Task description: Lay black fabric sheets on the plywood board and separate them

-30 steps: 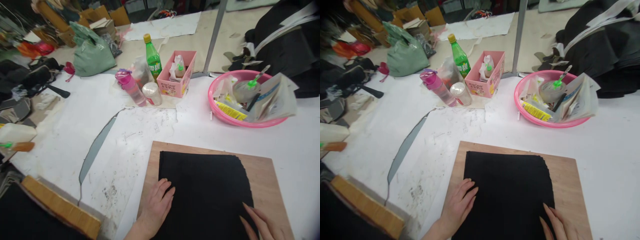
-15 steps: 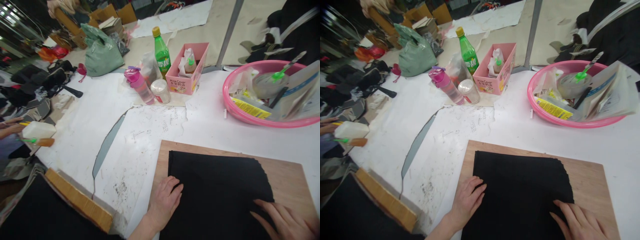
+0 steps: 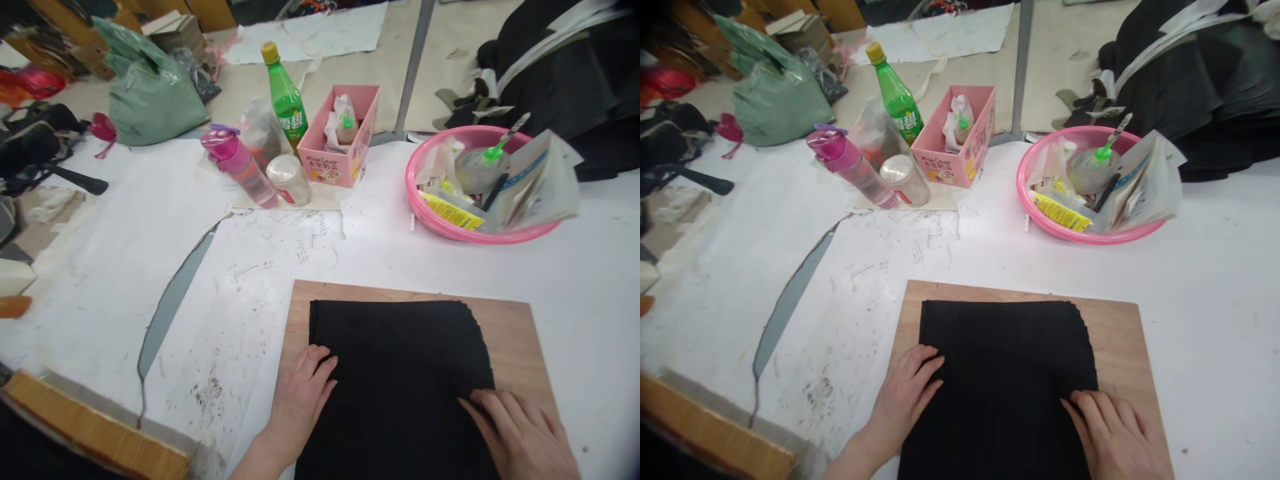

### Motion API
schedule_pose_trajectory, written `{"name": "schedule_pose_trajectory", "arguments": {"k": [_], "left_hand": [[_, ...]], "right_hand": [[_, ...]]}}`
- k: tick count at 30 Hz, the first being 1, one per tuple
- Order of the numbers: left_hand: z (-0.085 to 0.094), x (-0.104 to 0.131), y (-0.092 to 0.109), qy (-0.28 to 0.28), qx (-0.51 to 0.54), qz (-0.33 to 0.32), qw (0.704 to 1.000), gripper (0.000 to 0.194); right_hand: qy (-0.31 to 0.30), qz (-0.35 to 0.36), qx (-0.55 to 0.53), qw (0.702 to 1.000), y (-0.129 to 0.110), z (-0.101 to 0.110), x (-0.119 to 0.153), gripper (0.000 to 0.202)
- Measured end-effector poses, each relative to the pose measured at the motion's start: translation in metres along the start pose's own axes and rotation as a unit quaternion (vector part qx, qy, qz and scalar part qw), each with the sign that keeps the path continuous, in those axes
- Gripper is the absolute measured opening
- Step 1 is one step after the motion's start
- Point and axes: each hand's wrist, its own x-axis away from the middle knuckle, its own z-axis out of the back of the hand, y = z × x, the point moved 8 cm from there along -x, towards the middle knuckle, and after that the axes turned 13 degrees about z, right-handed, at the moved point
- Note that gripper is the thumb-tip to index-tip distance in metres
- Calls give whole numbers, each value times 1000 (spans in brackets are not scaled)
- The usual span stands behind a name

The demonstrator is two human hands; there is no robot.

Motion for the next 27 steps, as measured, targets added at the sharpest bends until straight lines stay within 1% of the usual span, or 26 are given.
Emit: {"name": "schedule_pose_trajectory", "arguments": {"k": [2,3,5,7,9,10,12,15,17,19,21,23,25,27], "left_hand": [[2,-4,2,-13,-7,8,1000,35],[2,-7,3,-22,-10,14,1000,35],[2,-11,5,-42,-16,27,999,34],[3,-16,6,-61,-24,34,997,32],[2,-20,8,-78,-35,35,996,27],[2,-23,9,-86,-41,35,995,22],[2,-27,10,-101,-50,35,993,15],[3,-30,14,-114,-53,31,992,17],[4,-30,18,-116,-49,20,992,20],[5,-27,21,-114,-44,5,993,21],[6,-25,22,-103,-35,-2,994,20],[6,-23,21,-95,-24,-3,995,17],[4,-22,19,-98,-20,-5,995,16],[1,-22,17,-109,-21,-7,994,14]], "right_hand": [[-38,8,5,999,-1,-6,2,31],[-45,6,6,999,-1,-7,2,30],[-34,7,1,999,0,-7,2,25],[-24,28,-18,999,-3,-7,2,20],[-24,40,-31,998,-3,-7,2,16],[-27,37,-32,998,-2,-7,3,16],[-29,9,-23,999,4,-5,4,18],[-8,-35,0,999,9,5,-2,27],[2,-31,-3,1000,0,10,-14,31],[6,11,-26,1000,-19,9,-30,29],[-5,64,-57,996,-42,2,-46,29],[-22,103,-79,991,-61,-8,-58,34],[-45,107,-95,989,-69,-18,-65,34],[-64,87,-102,989,-66,-23,-64,25]]}}
